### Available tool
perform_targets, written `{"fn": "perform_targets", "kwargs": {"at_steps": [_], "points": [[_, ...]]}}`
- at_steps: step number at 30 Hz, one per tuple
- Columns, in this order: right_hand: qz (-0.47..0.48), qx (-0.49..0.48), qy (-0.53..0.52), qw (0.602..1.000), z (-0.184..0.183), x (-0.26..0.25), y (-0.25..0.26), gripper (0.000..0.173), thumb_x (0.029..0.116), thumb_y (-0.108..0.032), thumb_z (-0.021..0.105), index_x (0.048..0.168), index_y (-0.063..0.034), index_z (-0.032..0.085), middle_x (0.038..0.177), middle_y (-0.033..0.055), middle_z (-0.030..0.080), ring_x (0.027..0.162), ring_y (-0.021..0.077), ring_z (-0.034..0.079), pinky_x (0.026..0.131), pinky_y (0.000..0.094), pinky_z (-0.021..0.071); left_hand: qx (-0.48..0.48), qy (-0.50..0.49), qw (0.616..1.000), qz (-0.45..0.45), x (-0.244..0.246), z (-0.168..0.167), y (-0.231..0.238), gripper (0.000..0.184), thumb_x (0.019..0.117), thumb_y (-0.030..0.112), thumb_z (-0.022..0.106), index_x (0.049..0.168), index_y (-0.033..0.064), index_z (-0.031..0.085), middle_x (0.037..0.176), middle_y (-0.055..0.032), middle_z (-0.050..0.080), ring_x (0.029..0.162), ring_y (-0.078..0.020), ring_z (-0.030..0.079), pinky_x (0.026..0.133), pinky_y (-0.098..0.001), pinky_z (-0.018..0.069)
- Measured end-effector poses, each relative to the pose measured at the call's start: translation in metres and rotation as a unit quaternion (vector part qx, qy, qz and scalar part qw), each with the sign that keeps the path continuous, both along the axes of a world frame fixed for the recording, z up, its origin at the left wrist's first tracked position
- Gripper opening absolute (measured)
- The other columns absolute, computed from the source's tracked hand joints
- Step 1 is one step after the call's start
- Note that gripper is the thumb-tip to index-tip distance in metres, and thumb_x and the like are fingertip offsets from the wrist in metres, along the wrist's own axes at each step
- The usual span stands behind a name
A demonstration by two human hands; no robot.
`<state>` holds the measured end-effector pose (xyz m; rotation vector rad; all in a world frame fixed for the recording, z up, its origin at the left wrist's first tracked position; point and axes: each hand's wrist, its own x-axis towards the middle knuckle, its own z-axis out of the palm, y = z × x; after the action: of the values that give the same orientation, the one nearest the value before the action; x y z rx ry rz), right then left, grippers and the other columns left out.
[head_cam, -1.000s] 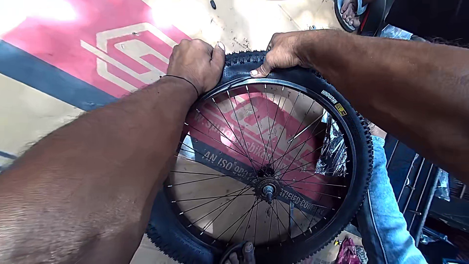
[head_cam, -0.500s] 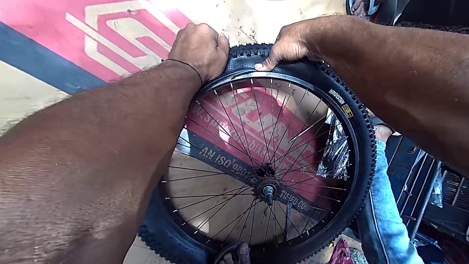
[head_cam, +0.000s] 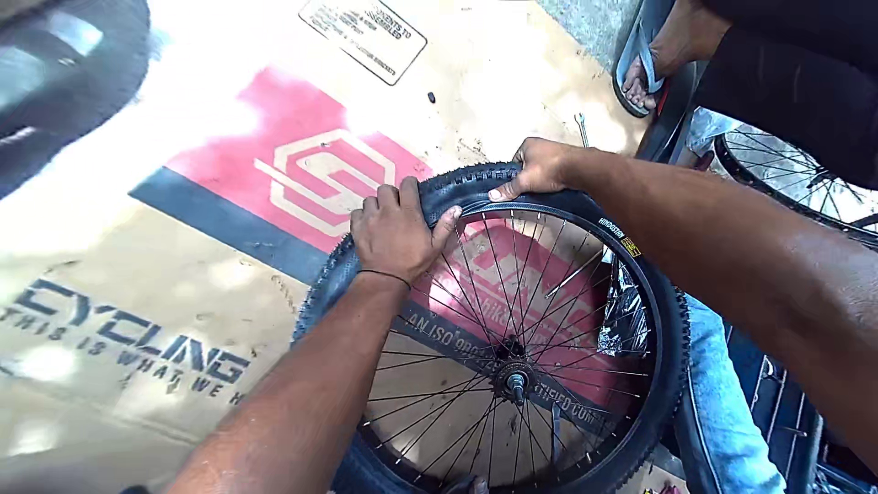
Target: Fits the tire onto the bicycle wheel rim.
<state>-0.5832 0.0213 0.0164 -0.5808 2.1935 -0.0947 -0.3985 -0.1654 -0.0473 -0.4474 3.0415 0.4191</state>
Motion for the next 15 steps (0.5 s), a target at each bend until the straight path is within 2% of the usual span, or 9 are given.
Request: {"fn": "perform_targets", "kwargs": {"at_steps": [3,5,6,7,10,12,15], "points": [[0.033,-0.017,-0.013,0.999,-0.004,0.000,0.000,0.058,0.0910,-0.064,0.068,0.097,-0.0060,0.070,0.086,0.0087,0.067,0.079,0.0206,0.065,0.073,0.0474,0.0525,0.010,-0.054,0.998,-0.023,-0.007,0.004,-0.007,0.094,0.0943,0.079,0.023,0.132,-0.0019,0.055,0.119,-0.0343,0.063,0.106,-0.0569,0.063,0.078,-0.0718,0.0492],[0.058,-0.024,-0.029,0.998,0.000,0.002,-0.007,0.055,0.0945,-0.060,0.066,0.108,-0.0071,0.070,0.096,0.0095,0.068,0.088,0.0207,0.066,0.079,0.0476,0.0532,-0.002,-0.043,0.999,-0.012,-0.009,0.007,-0.007,0.086,0.0993,0.072,0.019,0.110,-0.0023,0.060,0.099,-0.0325,0.067,0.091,-0.0558,0.067,0.068,-0.0709,0.0493],[0.069,-0.032,-0.043,0.996,0.002,0.000,-0.011,0.053,0.0962,-0.057,0.065,0.117,-0.0079,0.069,0.104,0.0106,0.068,0.095,0.0213,0.066,0.085,0.0482,0.0532,-0.005,-0.042,0.999,-0.003,-0.011,0.009,-0.005,0.084,0.1007,0.071,0.018,0.103,-0.0026,0.059,0.093,-0.0320,0.067,0.087,-0.0559,0.068,0.065,-0.0705,0.0483],[0.080,-0.040,-0.057,0.994,0.000,0.001,-0.015,0.052,0.0964,-0.056,0.065,0.118,-0.0088,0.069,0.105,0.0097,0.068,0.095,0.0197,0.066,0.085,0.0465,0.0535,-0.005,-0.047,0.999,0.004,-0.010,0.009,-0.004,0.084,0.1009,0.070,0.017,0.100,-0.0028,0.059,0.090,-0.0318,0.066,0.086,-0.0560,0.068,0.064,-0.0702,0.0479],[0.057,-0.024,-0.108,0.992,-0.006,-0.001,-0.025,0.053,0.0936,-0.059,0.066,0.106,-0.0081,0.072,0.092,0.0063,0.070,0.083,0.0142,0.067,0.077,0.0399,0.0560,-0.007,-0.059,0.998,0.014,-0.009,0.010,-0.005,0.084,0.1002,0.072,0.016,0.098,-0.0009,0.059,0.089,-0.0302,0.067,0.086,-0.0545,0.068,0.064,-0.0688,0.0482],[0.031,0.025,-0.123,0.992,0.001,-0.003,-0.029,0.063,0.0926,-0.067,0.061,0.108,-0.0069,0.071,0.095,0.0074,0.069,0.086,0.0160,0.067,0.080,0.0429,0.0544,-0.004,-0.062,0.998,0.013,-0.013,0.011,-0.007,0.084,0.1007,0.071,0.015,0.097,-0.0005,0.058,0.088,-0.0298,0.066,0.087,-0.0539,0.068,0.064,-0.0679,0.0481],[0.008,0.038,-0.109,0.993,-0.002,0.000,-0.026,0.067,0.0895,-0.073,0.060,0.103,-0.0084,0.071,0.088,0.0049,0.069,0.080,0.0138,0.066,0.075,0.0400,0.0552,0.025,-0.071,0.997,-0.003,-0.017,0.011,-0.012,0.081,0.1018,0.069,0.017,0.090,-0.0007,0.057,0.084,-0.0298,0.065,0.086,-0.0533,0.068,0.066,-0.0681,0.0476]]}}
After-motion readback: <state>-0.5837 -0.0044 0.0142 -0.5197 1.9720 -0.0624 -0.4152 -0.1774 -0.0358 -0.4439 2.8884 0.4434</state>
